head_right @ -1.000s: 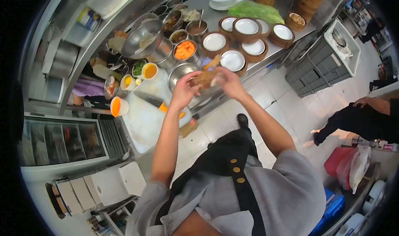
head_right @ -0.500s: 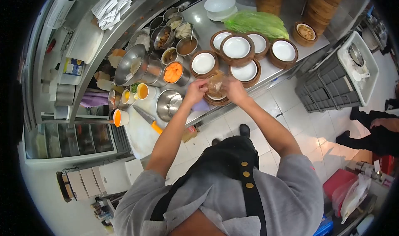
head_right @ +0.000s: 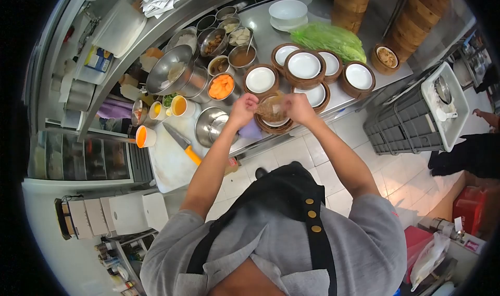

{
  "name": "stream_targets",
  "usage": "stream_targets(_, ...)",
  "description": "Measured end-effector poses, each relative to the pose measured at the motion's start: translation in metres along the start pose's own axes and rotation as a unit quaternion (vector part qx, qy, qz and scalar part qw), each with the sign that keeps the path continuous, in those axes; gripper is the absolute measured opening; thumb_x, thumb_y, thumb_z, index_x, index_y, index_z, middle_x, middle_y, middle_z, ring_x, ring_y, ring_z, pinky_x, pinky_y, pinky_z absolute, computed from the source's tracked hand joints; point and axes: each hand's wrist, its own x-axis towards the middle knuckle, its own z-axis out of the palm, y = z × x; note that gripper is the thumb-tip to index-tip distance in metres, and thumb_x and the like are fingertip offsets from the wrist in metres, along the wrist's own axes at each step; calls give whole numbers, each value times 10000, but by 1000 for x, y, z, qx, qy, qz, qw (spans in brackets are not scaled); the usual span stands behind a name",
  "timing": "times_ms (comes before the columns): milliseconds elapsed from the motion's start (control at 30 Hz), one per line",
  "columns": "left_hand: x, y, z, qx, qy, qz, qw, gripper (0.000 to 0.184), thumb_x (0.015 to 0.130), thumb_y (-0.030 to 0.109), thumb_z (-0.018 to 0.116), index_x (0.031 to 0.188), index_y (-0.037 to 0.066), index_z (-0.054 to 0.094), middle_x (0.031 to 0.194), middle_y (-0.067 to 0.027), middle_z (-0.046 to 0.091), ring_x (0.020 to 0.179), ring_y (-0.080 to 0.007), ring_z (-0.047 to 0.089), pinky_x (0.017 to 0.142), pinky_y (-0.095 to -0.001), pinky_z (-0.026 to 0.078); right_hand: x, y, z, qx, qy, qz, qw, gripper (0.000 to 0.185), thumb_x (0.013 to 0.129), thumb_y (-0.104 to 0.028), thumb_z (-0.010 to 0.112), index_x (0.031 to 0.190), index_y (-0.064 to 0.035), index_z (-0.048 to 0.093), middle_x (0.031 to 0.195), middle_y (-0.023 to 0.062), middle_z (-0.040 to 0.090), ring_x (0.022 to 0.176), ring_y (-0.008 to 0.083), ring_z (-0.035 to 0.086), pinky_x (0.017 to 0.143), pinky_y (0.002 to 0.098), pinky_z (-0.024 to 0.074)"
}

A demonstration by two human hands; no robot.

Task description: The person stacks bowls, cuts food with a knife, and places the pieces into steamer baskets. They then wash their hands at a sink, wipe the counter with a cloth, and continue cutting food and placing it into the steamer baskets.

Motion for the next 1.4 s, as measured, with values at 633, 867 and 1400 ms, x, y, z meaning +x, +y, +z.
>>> stream_targets(633,-15,0,7,59,139,-71,986,56,721,-2,644,775,11,644,695,-114,655,649,-206,643,636,-305,503,32,23,13,-211,-149,68,964,82,595,-61,674,673,-34,676,736,163,658,693,318,642,678,394,524)
stream_targets(867,-1,24,-2,91,64,-23,993,81,665,10,697,742,27,678,707,-128,669,667,-210,657,642,-299,508,27,-31,-15,-94,-79,39,992,186,577,-69,731,758,-40,700,752,161,646,775,319,632,749,393,505)
stream_targets(1400,2,23,-11,55,94,-22,994,210,666,43,705,874,24,685,753,-125,674,694,-251,651,683,-343,514,62,-22,35,-122,-129,-88,980,203,679,-169,700,837,-43,695,808,172,665,677,326,624,687,335,514)
